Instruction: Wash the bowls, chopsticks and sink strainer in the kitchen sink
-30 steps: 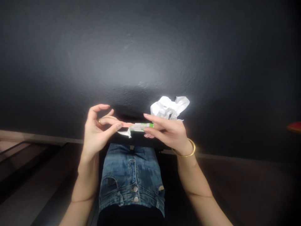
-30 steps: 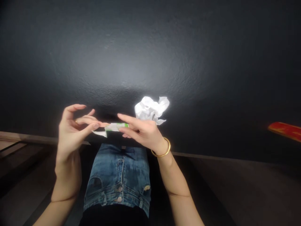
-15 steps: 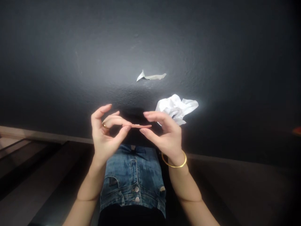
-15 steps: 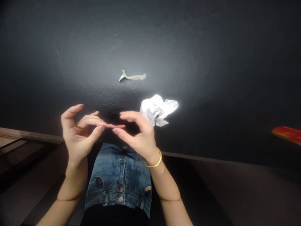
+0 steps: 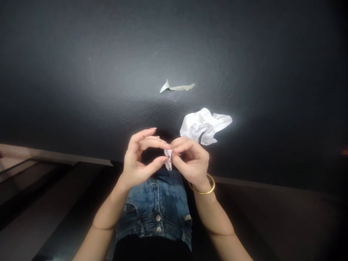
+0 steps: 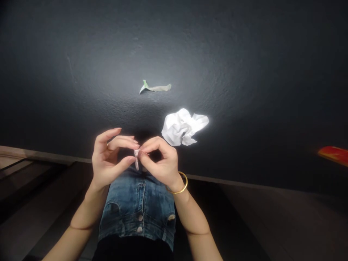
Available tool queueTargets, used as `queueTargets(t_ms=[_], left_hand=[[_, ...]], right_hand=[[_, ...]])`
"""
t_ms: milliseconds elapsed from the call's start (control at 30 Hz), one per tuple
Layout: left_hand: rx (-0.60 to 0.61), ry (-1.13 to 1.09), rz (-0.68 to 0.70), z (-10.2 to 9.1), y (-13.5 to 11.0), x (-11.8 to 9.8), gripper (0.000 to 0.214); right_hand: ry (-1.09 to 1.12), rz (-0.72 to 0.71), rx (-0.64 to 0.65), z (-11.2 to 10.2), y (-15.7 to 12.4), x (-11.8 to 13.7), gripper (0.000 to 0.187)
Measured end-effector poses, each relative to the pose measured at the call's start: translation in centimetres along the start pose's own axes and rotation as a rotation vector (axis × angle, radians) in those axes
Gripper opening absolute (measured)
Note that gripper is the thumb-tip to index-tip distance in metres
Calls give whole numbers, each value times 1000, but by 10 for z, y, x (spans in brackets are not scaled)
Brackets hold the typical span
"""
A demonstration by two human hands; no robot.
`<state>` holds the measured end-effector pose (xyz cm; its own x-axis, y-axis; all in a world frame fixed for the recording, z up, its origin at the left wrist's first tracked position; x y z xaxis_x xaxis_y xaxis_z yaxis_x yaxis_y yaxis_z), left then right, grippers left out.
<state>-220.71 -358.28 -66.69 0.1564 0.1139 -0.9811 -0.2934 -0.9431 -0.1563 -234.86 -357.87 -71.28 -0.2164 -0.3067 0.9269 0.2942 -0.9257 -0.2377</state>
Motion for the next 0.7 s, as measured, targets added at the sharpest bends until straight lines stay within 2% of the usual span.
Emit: queueTargets(t_ms=[233, 333, 433, 700], left_hand=[[24, 284, 127, 1, -4, -9, 62], [-16, 346, 147, 1, -7, -10, 58], [-60, 313, 153, 2, -8, -11, 56], [-50, 178, 77, 4, -7, -4, 57]], right_hand=[[33, 25, 11, 5, -4, -6, 15], [54, 44, -17, 5, -6, -9, 18], [92, 41, -33, 4, -6, -10, 21], [40, 48, -4, 0, -5, -11, 22]])
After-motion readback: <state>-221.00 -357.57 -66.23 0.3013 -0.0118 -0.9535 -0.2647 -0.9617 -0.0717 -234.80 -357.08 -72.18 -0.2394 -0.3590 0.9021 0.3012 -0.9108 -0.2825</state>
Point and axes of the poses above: each hand's wrist, its own y-axis towards the middle knuckle, its own z-axis out of the palm, x = y × z, the point moved 8 cm from there along y, towards the middle knuckle, and after that the axes turned 12 degrees about x, right-handed, at the moved point
